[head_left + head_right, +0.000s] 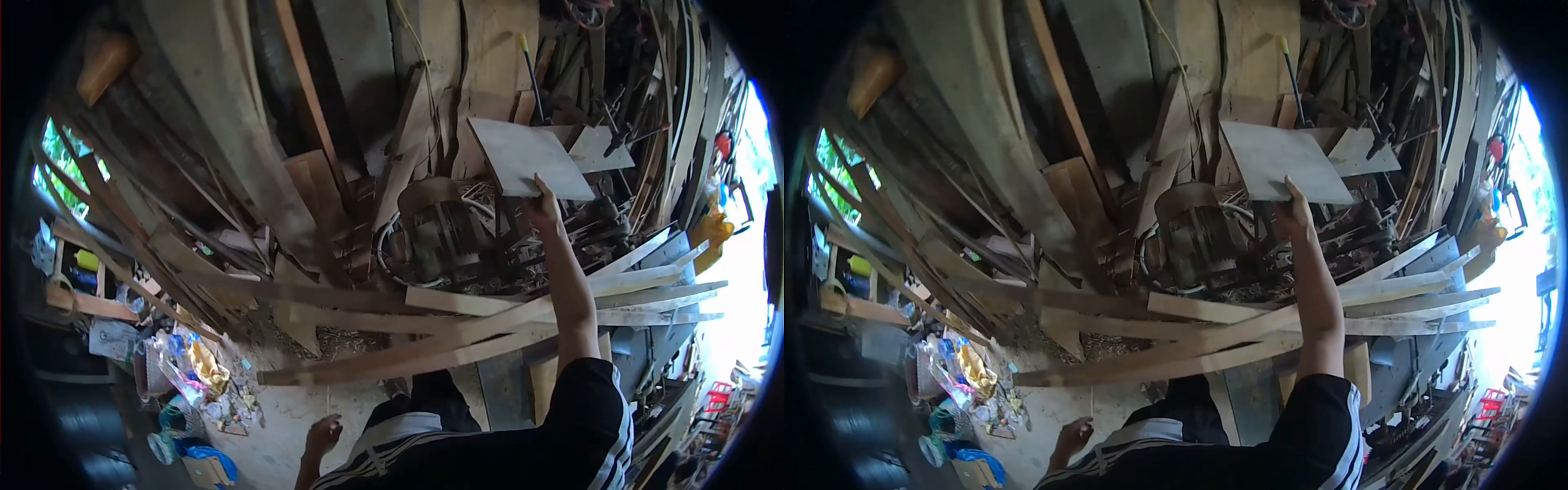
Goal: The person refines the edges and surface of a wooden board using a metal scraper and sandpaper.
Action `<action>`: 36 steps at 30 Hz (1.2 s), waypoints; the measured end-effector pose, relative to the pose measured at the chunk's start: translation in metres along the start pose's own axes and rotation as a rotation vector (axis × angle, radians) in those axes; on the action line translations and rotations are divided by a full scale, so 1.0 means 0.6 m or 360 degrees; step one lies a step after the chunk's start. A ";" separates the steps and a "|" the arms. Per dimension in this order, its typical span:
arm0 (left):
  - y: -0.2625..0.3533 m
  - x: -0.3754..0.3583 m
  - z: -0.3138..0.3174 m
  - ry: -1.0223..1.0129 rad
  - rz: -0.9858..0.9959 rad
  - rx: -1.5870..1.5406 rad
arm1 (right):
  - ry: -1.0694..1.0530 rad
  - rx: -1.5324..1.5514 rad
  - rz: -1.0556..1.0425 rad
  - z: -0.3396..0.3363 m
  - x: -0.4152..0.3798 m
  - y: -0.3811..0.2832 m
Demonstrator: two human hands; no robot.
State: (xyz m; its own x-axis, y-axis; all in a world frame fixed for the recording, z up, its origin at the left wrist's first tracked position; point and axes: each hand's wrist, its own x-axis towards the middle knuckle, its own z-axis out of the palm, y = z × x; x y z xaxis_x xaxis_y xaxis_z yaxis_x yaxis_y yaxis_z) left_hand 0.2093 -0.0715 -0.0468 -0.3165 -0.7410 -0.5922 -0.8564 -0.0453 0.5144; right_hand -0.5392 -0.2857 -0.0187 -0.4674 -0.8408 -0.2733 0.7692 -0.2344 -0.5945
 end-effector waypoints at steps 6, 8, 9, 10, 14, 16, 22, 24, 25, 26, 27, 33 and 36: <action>0.015 -0.002 -0.027 -0.0208 -0.0522 -0.0020 | 0.0898 -0.0105 -0.0116 -0.076 0.164 0.034; -0.001 0.008 -0.020 -0.0083 -0.0553 -0.0127 | 0.1597 -0.0504 -0.0155 -0.094 0.190 0.035; 0.003 0.015 -0.020 -0.0063 -0.0575 -0.0209 | 0.1510 -0.0669 -0.0242 -0.084 0.179 0.029; 0.008 0.023 -0.018 -0.0041 -0.0596 -0.0292 | 0.1523 -0.0694 -0.0222 -0.099 0.189 0.025; 0.040 0.064 -0.007 -0.0055 -0.0513 -0.0463 | 0.0991 -0.0486 0.0035 -0.198 0.238 -0.032; 0.054 0.088 0.003 -0.0064 -0.0415 -0.0478 | 0.0700 -0.0274 0.0117 -0.195 0.246 -0.055; 0.104 0.129 -0.007 -0.0181 -0.0467 -0.0258 | 0.0868 -0.0516 -0.0004 -0.133 0.189 0.005; 0.106 0.134 -0.011 -0.0173 -0.0476 -0.0230 | 0.0949 -0.0384 0.0059 -0.093 0.153 0.047; 0.107 0.130 -0.010 -0.0190 -0.0497 -0.0195 | 0.0955 -0.0336 0.0053 -0.100 0.141 0.062; 0.106 0.129 -0.008 -0.0173 -0.0466 -0.0160 | 0.0944 -0.0286 0.0076 -0.117 0.139 0.079; 0.104 0.125 -0.012 -0.0143 -0.0465 -0.0124 | 0.1038 -0.0304 0.0059 -0.146 0.151 0.079; 0.140 0.101 -0.025 0.0124 -0.0333 -0.0202 | 0.0795 -0.0382 0.0268 -0.404 0.251 -0.031; 0.123 0.091 0.003 0.0065 -0.0282 -0.0200 | 0.0019 -0.2125 -0.0503 -0.460 0.235 -0.024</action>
State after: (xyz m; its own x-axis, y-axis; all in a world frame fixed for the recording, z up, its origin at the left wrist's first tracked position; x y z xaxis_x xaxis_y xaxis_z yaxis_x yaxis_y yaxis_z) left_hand 0.1285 -0.1142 -0.0422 -0.1465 -0.7407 -0.6557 -0.8387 -0.2585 0.4794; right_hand -0.7363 -0.2661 -0.2577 -0.5514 -0.8342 0.0062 -0.3670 0.2359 -0.8998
